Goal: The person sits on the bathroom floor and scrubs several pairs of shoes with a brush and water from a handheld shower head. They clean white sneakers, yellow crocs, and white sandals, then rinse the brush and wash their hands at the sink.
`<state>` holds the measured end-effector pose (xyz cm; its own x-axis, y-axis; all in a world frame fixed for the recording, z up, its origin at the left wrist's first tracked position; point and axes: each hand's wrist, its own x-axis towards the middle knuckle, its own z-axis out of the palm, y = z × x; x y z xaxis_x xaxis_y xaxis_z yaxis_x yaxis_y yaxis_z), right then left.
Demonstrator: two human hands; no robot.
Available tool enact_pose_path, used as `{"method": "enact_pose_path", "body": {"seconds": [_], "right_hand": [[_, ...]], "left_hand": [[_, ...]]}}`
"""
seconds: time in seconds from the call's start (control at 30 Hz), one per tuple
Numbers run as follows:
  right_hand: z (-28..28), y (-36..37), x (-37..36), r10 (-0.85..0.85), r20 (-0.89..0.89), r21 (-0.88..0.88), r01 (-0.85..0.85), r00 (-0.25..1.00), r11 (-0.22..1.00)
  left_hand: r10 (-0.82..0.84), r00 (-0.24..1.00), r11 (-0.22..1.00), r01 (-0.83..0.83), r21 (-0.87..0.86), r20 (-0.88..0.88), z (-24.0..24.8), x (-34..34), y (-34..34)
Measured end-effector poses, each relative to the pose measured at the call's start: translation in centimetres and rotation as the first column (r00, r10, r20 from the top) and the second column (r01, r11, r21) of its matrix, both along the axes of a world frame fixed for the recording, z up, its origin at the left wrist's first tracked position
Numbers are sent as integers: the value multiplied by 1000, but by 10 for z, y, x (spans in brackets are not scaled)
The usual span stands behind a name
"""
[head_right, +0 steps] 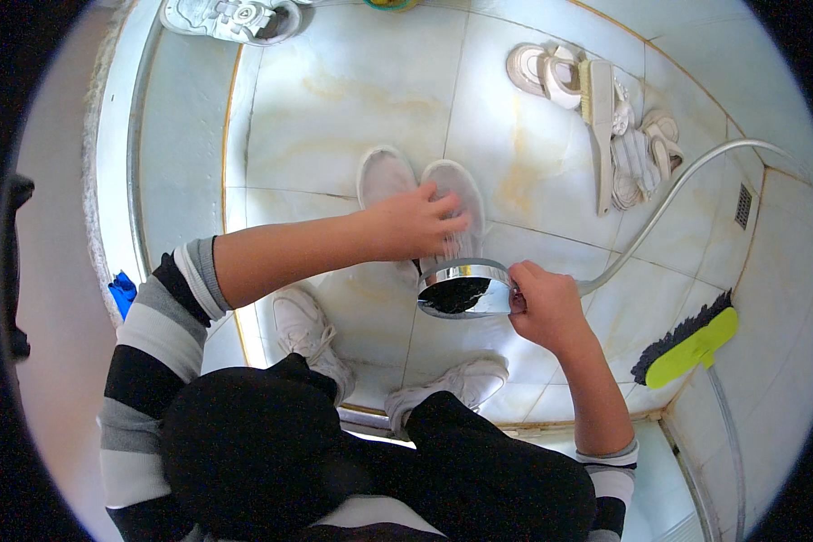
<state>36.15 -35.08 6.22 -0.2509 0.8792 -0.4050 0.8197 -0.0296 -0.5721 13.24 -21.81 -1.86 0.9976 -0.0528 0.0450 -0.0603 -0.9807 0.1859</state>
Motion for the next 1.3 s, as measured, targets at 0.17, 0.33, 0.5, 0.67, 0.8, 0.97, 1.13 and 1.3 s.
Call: {"method": "enact_pose_path", "body": {"seconds": [0.17, 0.33, 0.5, 0.67, 0.8, 0.97, 1.13, 1.3], "right_hand": [[5, 5, -6, -36, 15, 14, 36, 999, 999], [9, 14, -12, -110, 10, 40, 109, 994, 993], [8, 35, -29, -95, -8, 106, 95, 995, 990], [10, 66, -58, 1, -107, 104, 10, 994, 994], [19, 96, -80, 65, -79, 4, -65, 995, 998], [29, 131, -114, 12, -94, -55, -17, 995, 998], [34, 150, -145, -28, -156, -79, 16, 987, 997], [32, 153, -156, -42, -140, -146, 21, 989, 989]], "left_hand": [[-6, 997, 996, -1, -93, -78, -1, 7, 3], [109, 986, 987, -122, -104, -127, 10, -11, 13], [266, 920, 964, -261, 56, -288, 47, -38, 33], [431, 807, 902, -380, 203, -405, 81, -66, 60], [566, 702, 820, -427, 380, -433, 96, -107, 93], [676, 647, 712, -449, 540, -353, 101, -155, 128], [737, 579, 658, -498, 564, -349, 87, -156, 135], [777, 516, 626, -579, 522, -359, 81, -165, 150]]}}
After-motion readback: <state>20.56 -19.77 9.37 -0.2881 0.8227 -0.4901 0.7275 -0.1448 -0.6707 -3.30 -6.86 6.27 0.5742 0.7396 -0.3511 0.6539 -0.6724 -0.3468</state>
